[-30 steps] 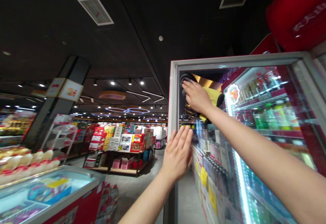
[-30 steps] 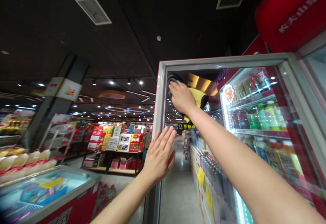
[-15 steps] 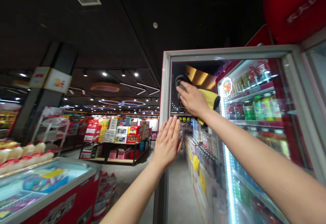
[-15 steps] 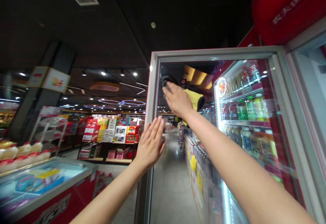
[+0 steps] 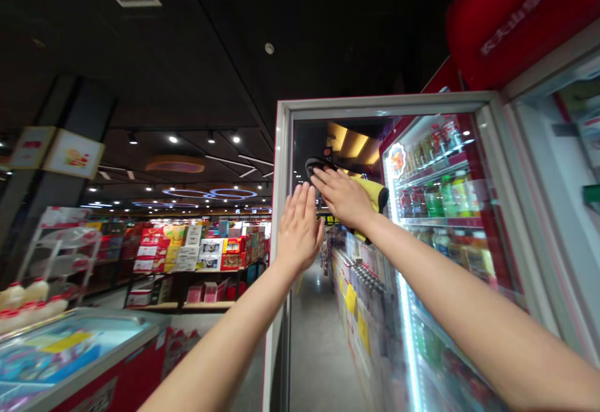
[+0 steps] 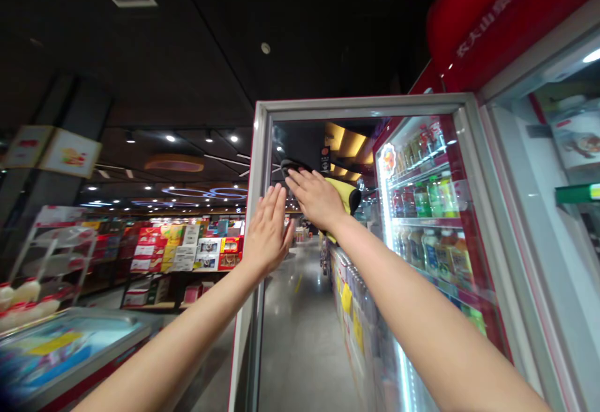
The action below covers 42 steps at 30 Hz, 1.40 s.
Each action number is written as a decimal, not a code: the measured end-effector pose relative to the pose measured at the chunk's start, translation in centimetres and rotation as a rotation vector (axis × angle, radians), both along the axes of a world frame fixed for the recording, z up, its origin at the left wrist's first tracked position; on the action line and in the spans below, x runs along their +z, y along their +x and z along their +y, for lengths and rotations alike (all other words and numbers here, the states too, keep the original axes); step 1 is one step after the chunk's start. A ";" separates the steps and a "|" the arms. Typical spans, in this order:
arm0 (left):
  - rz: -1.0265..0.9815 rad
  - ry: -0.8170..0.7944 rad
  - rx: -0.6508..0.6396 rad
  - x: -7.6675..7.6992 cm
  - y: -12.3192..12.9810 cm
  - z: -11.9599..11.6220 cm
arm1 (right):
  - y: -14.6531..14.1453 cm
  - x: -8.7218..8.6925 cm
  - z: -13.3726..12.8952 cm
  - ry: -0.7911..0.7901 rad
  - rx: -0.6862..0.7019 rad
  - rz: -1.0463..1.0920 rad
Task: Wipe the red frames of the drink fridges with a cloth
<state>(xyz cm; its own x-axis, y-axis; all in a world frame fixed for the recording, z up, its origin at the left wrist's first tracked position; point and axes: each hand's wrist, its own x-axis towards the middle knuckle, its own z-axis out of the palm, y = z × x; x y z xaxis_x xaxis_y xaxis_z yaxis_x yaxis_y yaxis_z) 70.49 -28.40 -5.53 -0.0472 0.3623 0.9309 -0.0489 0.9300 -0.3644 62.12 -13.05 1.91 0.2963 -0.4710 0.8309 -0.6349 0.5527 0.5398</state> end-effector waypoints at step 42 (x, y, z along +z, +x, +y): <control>0.003 -0.110 -0.128 2.5 -5.1 7.2 | -7.9 -3.2 18.5 -0.580 -0.224 -0.162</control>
